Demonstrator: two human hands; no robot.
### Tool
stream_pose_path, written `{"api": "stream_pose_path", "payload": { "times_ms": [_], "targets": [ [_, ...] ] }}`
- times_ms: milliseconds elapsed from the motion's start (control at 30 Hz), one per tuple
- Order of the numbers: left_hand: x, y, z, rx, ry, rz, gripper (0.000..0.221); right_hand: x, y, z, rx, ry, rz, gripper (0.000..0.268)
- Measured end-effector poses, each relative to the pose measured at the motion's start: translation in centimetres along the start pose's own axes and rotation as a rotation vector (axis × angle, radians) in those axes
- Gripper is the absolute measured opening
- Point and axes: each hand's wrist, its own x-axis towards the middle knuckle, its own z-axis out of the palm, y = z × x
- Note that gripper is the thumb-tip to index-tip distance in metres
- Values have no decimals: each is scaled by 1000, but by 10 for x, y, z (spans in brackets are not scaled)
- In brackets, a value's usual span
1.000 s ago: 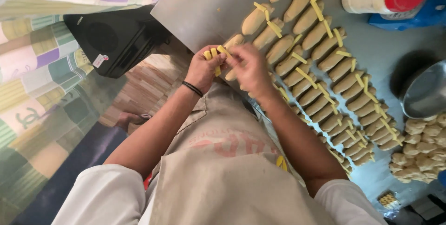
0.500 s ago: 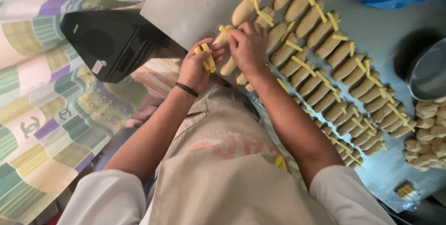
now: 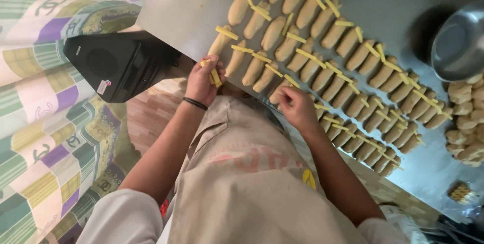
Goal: Placing individual strips of cheese onto pre-shaped pieces of dough laid out on a bakery work table.
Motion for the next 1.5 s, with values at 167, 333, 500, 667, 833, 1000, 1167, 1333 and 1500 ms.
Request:
{"api": "stream_pose_path", "payload": {
  "times_ms": [167,333,500,667,833,1000,1167,1333,1500],
  "targets": [
    [2,46,57,410,-9,395,5,-61,22,-47,-65,146,150,21],
    [63,95,119,962,35,392,20,-131,46,-92,-65,148,290,27],
    [165,89,115,1497,-102,610,26,-197,51,-105,-314,286,435,28],
    [197,86,99,1694,-207,615,18,-237,15,-78,-218,356,874,29],
    [222,84,85,1654,-349,722,24,-212,-31,-36,-157,252,1025,34],
    [221,87,89,1718,-497,740,14,-178,-66,-23,-18,288,811,12],
    [186,99,105,1773,-623,652,15,-175,-72,-19,-78,355,752,11],
    [173,102,120,1748,-583,547,11,-190,-68,2,-136,341,957,19],
    [159,115,129,1751,-531,370,20,-185,-59,14,-117,331,977,22]
  ]
}}
